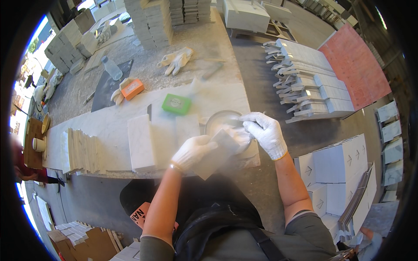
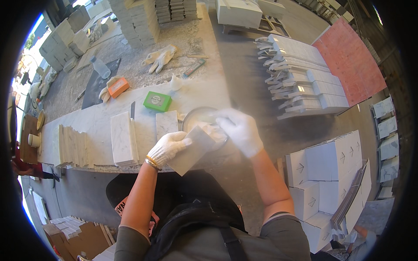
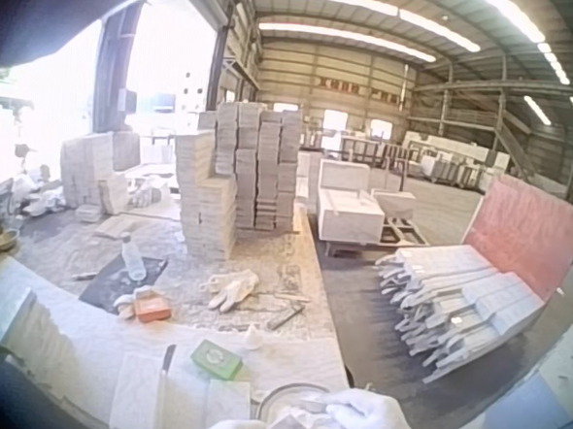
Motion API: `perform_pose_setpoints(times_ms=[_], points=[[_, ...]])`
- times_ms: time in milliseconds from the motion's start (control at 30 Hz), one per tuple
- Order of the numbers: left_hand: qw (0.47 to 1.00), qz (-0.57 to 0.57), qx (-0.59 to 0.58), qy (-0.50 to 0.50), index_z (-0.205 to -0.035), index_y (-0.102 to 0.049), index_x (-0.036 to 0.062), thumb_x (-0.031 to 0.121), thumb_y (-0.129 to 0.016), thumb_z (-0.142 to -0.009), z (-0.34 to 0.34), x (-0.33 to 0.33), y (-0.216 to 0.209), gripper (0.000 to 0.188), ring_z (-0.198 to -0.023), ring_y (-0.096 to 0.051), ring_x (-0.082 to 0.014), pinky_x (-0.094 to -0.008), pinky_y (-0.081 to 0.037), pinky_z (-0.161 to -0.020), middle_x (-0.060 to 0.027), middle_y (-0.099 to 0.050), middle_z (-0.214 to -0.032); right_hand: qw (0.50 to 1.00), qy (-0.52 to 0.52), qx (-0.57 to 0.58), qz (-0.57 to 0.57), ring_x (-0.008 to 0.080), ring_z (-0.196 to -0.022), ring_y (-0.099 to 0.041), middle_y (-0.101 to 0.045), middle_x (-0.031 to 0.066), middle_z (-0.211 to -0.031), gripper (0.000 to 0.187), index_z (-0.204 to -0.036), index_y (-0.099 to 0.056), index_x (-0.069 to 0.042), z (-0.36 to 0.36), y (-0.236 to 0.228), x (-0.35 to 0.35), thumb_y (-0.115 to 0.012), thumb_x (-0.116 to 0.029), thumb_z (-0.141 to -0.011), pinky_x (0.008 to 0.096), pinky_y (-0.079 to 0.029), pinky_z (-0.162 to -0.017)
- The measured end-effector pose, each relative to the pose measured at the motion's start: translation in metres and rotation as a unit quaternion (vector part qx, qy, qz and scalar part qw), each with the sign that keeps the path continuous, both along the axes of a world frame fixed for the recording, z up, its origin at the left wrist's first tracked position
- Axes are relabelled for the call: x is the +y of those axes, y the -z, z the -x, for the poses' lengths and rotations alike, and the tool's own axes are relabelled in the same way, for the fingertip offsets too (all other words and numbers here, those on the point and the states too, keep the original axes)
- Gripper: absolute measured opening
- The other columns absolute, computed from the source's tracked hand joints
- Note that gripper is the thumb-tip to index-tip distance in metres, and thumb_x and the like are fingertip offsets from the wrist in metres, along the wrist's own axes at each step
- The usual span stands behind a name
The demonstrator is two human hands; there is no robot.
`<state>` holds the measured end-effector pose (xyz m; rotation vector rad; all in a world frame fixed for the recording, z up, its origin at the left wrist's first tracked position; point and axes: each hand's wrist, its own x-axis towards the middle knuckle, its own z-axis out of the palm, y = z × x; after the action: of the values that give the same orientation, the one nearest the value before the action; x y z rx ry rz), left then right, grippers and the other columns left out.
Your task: The person sands white rectangular blocks with a green sanding block and applies a white paste from a metal bowl using a small metal spatula. The person repeatedly picks up blocks, sands them, and applies paste to edges and surfaces, then places them back on the table.
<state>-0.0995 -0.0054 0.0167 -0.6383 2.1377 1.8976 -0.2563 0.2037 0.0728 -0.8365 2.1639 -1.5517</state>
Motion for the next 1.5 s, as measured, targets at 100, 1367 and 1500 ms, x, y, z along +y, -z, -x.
perform_pose_setpoints(times_ms=[100,1367,1500], points=[[1.000,-0.009,-0.005,-0.008,-0.118,-0.074,-0.0004,0.032,-0.073,-0.096,0.000,0.001,-0.001,0.039,-0.089,-0.065,-0.0118,-0.0298,-0.054,-0.082,-0.0037,-0.073,-0.098,0.996,0.002,-0.090,-0.006,0.0068,-0.071,-0.064,-0.072,0.0012,-0.090,0.019,-0.113,-0.078,-0.003,0.001,0.000,0.002,-0.066,-0.005,-0.097,0.0226,-0.051,-0.064],[0.999,-0.029,0.037,0.001,-0.121,-0.071,-0.0024,0.033,-0.075,-0.098,-0.006,-0.002,0.012,0.043,-0.101,-0.068,-0.0163,-0.0344,-0.054,-0.092,-0.0117,-0.076,-0.111,0.934,-0.085,0.294,-0.183,0.0256,-0.107,-0.072,-0.074,0.0114,-0.122,0.053,-0.133,-0.069,-0.012,0.080,0.017,-0.136,-0.081,-0.035,-0.087,0.0364,-0.056,-0.094],[0.996,0.019,0.090,0.012,-0.103,-0.073,0.0024,0.039,-0.068,-0.098,-0.003,0.000,0.025,0.038,-0.081,-0.066,-0.0234,-0.0396,-0.052,-0.079,-0.0130,-0.073,-0.088,0.974,-0.213,0.027,-0.065,0.0201,-0.109,-0.072,-0.074,0.0090,-0.124,0.064,-0.139,-0.065,-0.003,0.137,0.091,-0.197,-0.089,-0.021,-0.082,0.0350,-0.058,-0.092]])
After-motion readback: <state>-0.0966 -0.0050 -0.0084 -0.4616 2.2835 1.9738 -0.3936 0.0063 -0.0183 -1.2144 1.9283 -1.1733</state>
